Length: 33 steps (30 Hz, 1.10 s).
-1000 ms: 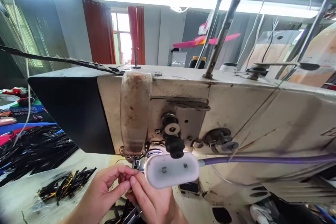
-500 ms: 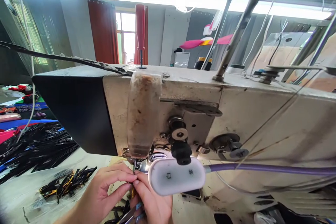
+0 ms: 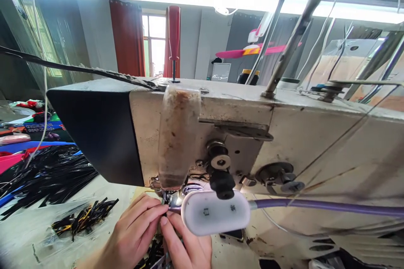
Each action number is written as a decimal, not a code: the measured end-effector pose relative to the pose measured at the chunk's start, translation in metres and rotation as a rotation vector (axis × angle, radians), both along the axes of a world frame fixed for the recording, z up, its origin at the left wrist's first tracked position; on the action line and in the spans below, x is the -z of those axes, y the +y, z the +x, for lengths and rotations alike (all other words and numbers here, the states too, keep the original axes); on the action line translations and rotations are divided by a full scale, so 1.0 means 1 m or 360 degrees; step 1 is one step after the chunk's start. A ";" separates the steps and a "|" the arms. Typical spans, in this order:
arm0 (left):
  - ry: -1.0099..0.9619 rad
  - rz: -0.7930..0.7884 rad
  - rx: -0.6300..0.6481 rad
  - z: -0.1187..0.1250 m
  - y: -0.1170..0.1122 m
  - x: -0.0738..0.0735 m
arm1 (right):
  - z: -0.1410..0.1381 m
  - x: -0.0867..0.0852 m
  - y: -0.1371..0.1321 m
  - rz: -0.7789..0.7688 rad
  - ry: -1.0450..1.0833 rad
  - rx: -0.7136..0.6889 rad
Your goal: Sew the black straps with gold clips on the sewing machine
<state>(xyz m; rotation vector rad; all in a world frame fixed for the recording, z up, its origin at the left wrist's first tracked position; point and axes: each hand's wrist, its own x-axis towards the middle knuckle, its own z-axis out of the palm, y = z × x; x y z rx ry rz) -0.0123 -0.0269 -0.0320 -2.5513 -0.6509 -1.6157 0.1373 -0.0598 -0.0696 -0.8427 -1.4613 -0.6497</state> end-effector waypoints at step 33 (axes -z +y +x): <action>-0.0017 0.0159 -0.0220 0.005 0.007 0.001 | 0.031 -0.003 0.007 -0.0235 -0.0530 -0.0218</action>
